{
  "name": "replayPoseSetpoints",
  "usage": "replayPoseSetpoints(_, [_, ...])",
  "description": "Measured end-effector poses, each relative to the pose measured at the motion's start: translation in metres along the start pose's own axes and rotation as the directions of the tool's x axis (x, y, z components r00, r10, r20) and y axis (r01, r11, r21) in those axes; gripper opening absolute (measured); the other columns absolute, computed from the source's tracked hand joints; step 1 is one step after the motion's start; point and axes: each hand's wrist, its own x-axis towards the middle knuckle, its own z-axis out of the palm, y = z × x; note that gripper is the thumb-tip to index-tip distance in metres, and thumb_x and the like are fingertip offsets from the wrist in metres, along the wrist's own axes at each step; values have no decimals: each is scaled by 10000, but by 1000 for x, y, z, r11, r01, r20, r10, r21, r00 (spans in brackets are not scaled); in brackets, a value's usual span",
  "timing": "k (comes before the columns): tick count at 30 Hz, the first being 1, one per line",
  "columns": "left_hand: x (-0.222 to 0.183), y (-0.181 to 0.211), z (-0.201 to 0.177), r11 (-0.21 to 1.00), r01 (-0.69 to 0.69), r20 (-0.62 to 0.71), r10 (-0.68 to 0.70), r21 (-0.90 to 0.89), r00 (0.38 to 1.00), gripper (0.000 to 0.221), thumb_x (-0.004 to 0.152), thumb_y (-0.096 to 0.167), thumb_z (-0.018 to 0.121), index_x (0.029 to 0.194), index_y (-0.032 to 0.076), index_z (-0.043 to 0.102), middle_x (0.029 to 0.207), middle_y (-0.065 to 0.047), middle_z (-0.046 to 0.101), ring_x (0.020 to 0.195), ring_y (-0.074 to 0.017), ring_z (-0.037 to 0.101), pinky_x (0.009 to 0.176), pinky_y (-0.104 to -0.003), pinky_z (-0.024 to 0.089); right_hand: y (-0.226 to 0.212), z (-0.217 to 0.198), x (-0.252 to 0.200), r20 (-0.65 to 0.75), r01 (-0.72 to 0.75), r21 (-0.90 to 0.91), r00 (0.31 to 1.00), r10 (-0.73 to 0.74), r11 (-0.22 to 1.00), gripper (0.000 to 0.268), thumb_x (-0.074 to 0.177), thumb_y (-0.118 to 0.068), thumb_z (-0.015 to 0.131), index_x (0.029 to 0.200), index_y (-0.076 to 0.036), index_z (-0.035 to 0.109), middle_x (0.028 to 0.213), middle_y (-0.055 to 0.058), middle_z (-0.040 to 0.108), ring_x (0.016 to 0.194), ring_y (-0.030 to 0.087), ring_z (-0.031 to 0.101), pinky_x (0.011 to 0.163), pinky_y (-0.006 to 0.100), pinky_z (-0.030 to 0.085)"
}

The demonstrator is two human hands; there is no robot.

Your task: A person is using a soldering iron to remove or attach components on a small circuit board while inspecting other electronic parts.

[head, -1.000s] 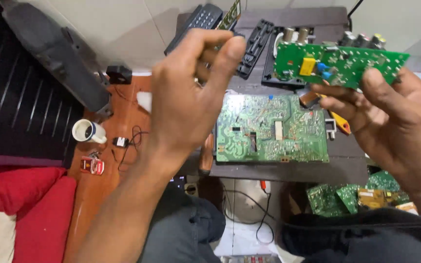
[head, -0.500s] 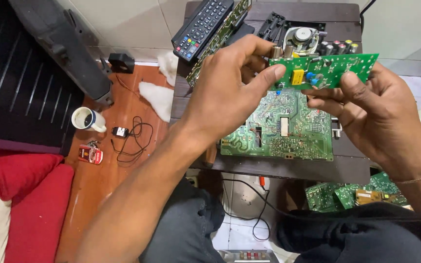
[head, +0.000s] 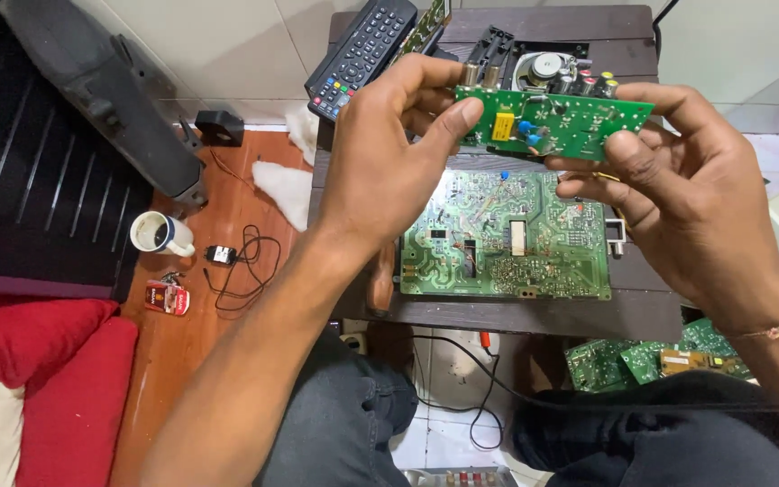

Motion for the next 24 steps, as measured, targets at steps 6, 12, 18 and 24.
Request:
replayPoseSetpoints(6, [2,-7,6,999,-18,-18,19,31,1000,249,922,108,702,1136,-10,657,883,-47,664,724,-90,585,647,-225,541,4,-3,1,10,32,-47,999,-32,998,439,1026,-69,537,1442,16,427,1190,206,639,1021,267,708,930,319,640])
replayPoseSetpoints(12, [2,-7,7,999,3,37,-1,-37,999,182,945,110,651,1080,-12,665,843,-28,659,710,-77,562,628,-218,502,5,-2,0,4,29,-31,1000,-29,999,438,1023,-84,555,1436,15,449,1146,194,666,1024,255,721,950,308,642])
replayPoseSetpoints(18, [2,-7,7,988,69,80,-59,-135,995,154,962,140,640,1040,11,673,765,-5,642,621,-58,574,552,-204,502,4,-1,0,4,24,-16,1000,-24,1000,401,1039,-43,538,1427,12,455,1165,186,656,1017,248,709,943,320,639])
replayPoseSetpoints(24, [3,-7,8,977,135,104,-118,-166,987,177,958,164,636,1020,-1,650,762,-29,667,613,-93,674,503,-207,534,-1,3,-2,11,97,-227,995,-97,969,407,1055,11,530,1444,48,416,1094,181,595,1046,293,723,954,345,646])
